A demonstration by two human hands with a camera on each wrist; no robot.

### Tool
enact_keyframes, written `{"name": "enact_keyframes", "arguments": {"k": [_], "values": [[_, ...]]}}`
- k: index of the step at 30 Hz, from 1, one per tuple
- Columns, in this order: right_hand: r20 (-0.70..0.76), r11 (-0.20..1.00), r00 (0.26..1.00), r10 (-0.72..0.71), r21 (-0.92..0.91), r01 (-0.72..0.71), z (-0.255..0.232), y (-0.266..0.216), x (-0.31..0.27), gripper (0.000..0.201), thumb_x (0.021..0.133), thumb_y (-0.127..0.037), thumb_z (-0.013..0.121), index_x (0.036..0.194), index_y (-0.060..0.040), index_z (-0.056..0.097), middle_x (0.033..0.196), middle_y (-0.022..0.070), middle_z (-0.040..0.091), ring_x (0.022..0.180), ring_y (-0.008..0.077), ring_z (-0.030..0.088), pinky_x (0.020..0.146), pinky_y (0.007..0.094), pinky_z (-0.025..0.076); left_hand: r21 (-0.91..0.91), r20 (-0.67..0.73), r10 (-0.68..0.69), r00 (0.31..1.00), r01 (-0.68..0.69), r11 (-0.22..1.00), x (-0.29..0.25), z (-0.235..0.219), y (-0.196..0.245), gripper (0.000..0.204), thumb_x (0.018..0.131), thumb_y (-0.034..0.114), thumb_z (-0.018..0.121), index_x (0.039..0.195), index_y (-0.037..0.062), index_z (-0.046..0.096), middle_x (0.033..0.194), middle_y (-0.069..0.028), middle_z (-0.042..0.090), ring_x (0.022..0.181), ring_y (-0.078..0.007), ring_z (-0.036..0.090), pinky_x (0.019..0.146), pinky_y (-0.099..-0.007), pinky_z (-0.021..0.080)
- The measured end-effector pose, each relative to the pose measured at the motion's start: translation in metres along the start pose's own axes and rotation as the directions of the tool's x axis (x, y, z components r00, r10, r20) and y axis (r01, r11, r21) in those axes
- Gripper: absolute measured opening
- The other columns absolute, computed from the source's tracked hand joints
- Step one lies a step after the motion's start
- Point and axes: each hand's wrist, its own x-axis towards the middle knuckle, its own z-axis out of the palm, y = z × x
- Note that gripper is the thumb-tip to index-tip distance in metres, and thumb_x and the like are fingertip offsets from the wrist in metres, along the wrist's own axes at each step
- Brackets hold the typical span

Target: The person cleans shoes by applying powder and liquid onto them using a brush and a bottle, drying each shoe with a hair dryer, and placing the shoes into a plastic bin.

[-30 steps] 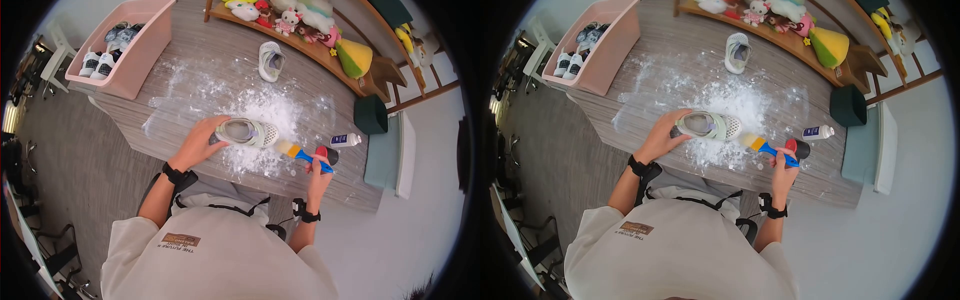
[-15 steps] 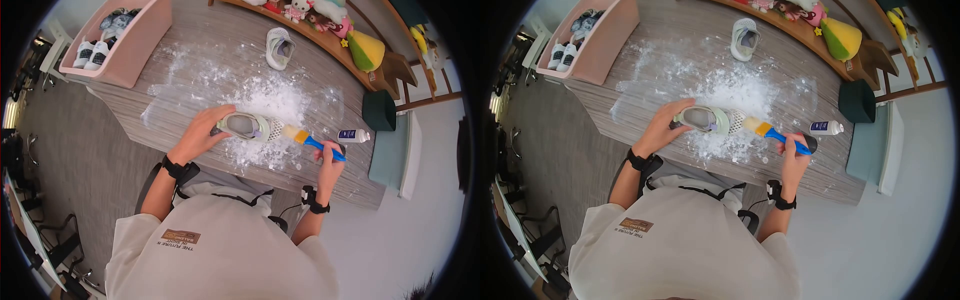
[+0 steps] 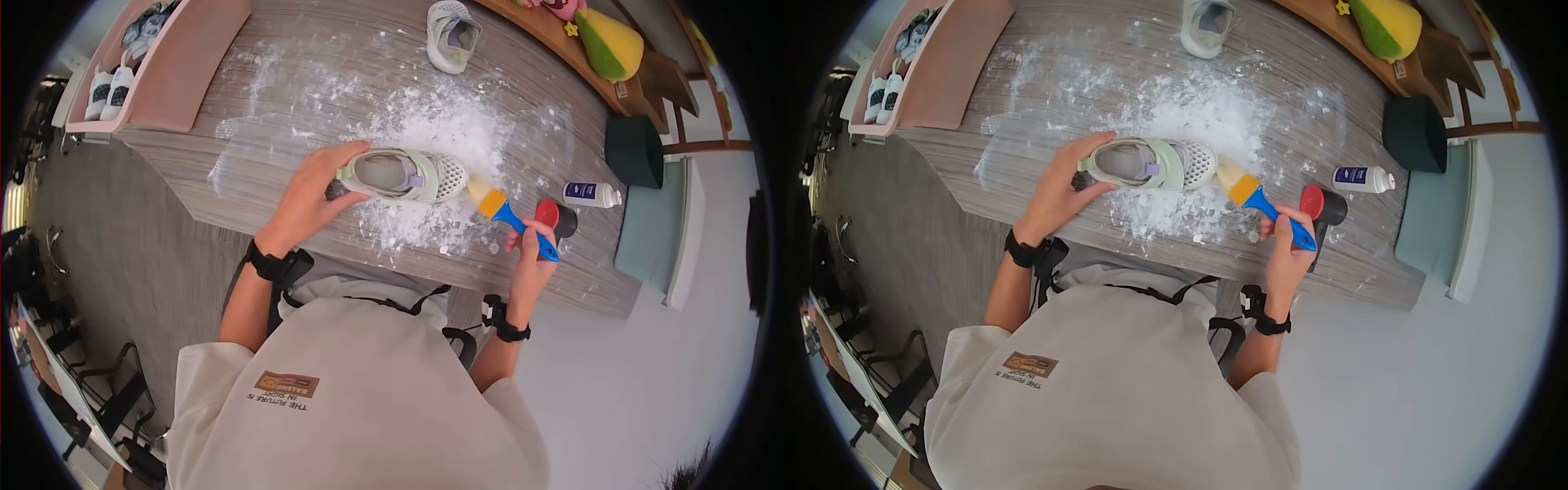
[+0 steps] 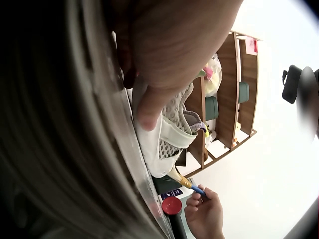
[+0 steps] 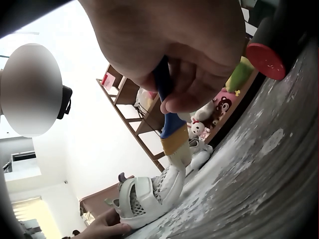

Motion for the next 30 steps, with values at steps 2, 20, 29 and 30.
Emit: {"name": "enact_keyframes", "arguments": {"k": [2, 20, 29, 30], "values": [[-0.013, 0.999, 1.000, 0.016, -0.037, -0.016, -0.005, 0.004, -0.002, 0.019, 0.104, -0.013, 0.059, 0.113, 0.0027, 0.063, 0.088, 0.0106, 0.068, 0.076, 0.0148, 0.062, 0.068, 0.0297, 0.052, 0.006, -0.018, 0.012, 1.000, -0.012, 1.000, 0.000, 0.001, 0.000, 0.069, 0.080, 0.014, 0.085, 0.143, 0.0097, 0.057, 0.143, -0.0103, 0.061, 0.128, -0.0320, 0.057, 0.110, -0.0418, 0.043], [0.111, 0.999, 0.994, -0.011, 0.051, 0.006, 0.019, -0.011, -0.007, 0.016, 0.103, -0.007, 0.058, 0.114, 0.0026, 0.064, 0.091, 0.0101, 0.069, 0.077, 0.0129, 0.062, 0.070, 0.0266, 0.051, 0.030, -0.007, -0.006, 1.000, 0.006, 1.000, 0.004, 0.004, 0.003, 0.066, 0.081, 0.020, 0.085, 0.140, 0.0075, 0.058, 0.139, -0.0126, 0.062, 0.128, -0.0341, 0.057, 0.110, -0.0442, 0.042], [-0.064, 0.996, 0.996, -0.055, 0.064, 0.059, 0.009, -0.008, 0.011, 0.017, 0.102, -0.008, 0.060, 0.115, 0.0024, 0.063, 0.092, 0.0105, 0.069, 0.076, 0.0131, 0.062, 0.065, 0.0279, 0.050, 0.029, -0.035, -0.002, 0.999, 0.003, 1.000, 0.000, 0.000, 0.001, 0.066, 0.081, 0.022, 0.085, 0.139, 0.0084, 0.058, 0.139, -0.0126, 0.063, 0.127, -0.0341, 0.057, 0.109, -0.0443, 0.043], [-0.051, 0.996, 0.998, -0.041, 0.077, 0.045, 0.017, -0.015, 0.014, 0.018, 0.102, -0.008, 0.061, 0.116, 0.0024, 0.064, 0.093, 0.0110, 0.070, 0.077, 0.0129, 0.062, 0.066, 0.0275, 0.050, 0.016, -0.029, -0.019, 0.999, 0.020, 1.000, 0.001, 0.002, 0.002, 0.066, 0.081, 0.022, 0.085, 0.139, 0.0085, 0.058, 0.138, -0.0128, 0.063, 0.127, -0.0342, 0.057, 0.109, -0.0444, 0.043]]}}
